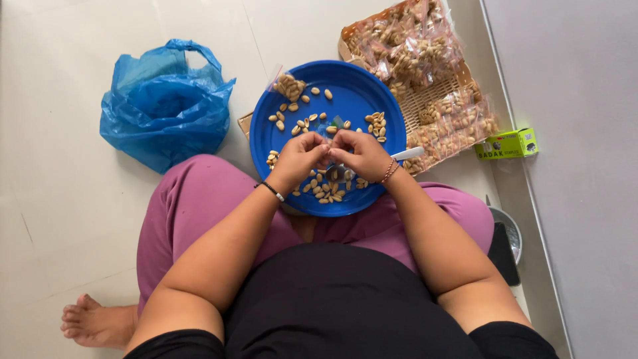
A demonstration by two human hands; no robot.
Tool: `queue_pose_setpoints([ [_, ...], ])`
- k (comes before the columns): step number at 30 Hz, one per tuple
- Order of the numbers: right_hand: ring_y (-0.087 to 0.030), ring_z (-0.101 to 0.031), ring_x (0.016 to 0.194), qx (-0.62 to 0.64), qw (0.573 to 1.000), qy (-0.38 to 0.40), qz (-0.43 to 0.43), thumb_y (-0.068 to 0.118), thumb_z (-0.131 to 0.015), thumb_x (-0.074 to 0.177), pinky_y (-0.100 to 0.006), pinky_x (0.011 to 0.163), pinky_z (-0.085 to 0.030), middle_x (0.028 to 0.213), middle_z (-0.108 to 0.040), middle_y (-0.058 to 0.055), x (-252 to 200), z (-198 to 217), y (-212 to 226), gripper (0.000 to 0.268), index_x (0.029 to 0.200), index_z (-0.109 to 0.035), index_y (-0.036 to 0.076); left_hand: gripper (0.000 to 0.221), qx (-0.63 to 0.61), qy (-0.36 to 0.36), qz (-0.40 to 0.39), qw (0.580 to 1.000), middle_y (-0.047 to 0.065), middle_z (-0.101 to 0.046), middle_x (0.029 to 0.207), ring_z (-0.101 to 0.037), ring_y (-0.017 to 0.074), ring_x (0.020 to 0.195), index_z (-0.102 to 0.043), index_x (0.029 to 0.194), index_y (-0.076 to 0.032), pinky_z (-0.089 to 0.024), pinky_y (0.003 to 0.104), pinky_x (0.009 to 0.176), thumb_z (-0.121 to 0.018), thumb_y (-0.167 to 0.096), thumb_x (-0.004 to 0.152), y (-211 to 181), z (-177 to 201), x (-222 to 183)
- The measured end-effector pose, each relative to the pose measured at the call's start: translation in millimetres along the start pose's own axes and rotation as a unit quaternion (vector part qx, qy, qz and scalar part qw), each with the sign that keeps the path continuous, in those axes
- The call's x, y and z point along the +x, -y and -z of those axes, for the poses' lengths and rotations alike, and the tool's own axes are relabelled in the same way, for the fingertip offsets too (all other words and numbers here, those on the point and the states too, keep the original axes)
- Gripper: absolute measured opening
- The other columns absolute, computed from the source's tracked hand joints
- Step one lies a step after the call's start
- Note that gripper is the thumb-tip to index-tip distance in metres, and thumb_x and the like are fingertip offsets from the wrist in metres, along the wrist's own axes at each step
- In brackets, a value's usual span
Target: A person sitting on the floor opens small packets of peanuts, pours them onto a plate, and then uses a spoon to fill a small plastic bag with the peanuts.
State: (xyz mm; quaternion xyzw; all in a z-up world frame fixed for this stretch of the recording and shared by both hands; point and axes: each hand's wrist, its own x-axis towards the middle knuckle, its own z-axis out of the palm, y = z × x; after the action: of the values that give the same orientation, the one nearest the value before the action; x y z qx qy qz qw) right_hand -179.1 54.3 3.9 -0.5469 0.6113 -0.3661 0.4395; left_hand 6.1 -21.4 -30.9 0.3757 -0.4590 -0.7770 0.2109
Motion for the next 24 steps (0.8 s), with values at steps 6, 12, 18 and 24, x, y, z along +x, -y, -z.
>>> queue_pose_setpoints([
  [6, -0.027, -0.069, 0.065, -0.164, 0.984, -0.065, 0.032, 0.027, -0.073, 0.091, -0.038, 0.059, -0.053, 0.061, -0.066, -0.003, -1.8, -12.2, -15.3, 0.014, 0.082, -0.067, 0.018, 0.009, 0.309, -0.074, -0.071, 0.945, -0.001, -0.067, 0.060, -0.069, 0.0173, 0.064, -0.071, 0.077, -0.019, -0.056, 0.033, 0.060, -0.071, -0.025, 0.083, -16.1, -9.1, -10.2],
  [12, -0.033, -0.067, 0.066, -0.311, 0.939, -0.119, 0.084, 0.023, -0.067, 0.092, -0.043, 0.059, -0.052, 0.060, -0.060, -0.008, -4.0, -10.7, -9.9, 0.019, 0.078, -0.056, 0.015, 0.011, 0.398, -0.107, -0.060, 0.909, -0.004, -0.064, 0.057, -0.069, 0.0199, 0.063, -0.069, 0.072, -0.021, -0.056, 0.034, 0.060, -0.067, -0.027, 0.082, -26.3, -13.0, -13.2],
  [18, -0.028, -0.071, 0.070, -0.300, 0.935, -0.124, 0.143, 0.021, -0.074, 0.089, -0.041, 0.062, -0.056, 0.068, -0.069, -0.004, -13.1, -5.6, 11.0, 0.014, 0.090, -0.060, 0.020, 0.015, 0.369, -0.115, -0.071, 0.920, 0.003, -0.062, 0.057, -0.067, 0.0280, 0.065, -0.064, 0.068, -0.017, -0.053, 0.038, 0.063, -0.065, -0.028, 0.078, -39.0, -14.2, -25.3],
  [24, -0.022, -0.068, 0.065, -0.155, 0.963, -0.128, 0.180, 0.006, -0.066, 0.091, -0.035, 0.063, -0.057, 0.074, -0.074, -0.002, -18.0, -2.7, 14.6, 0.035, 0.121, -0.072, 0.022, 0.030, 0.331, -0.088, -0.316, 0.885, 0.016, -0.069, 0.089, -0.068, 0.0396, 0.092, -0.065, 0.103, -0.012, -0.054, 0.052, 0.082, -0.072, -0.018, 0.075, -43.1, -15.2, -34.7],
])
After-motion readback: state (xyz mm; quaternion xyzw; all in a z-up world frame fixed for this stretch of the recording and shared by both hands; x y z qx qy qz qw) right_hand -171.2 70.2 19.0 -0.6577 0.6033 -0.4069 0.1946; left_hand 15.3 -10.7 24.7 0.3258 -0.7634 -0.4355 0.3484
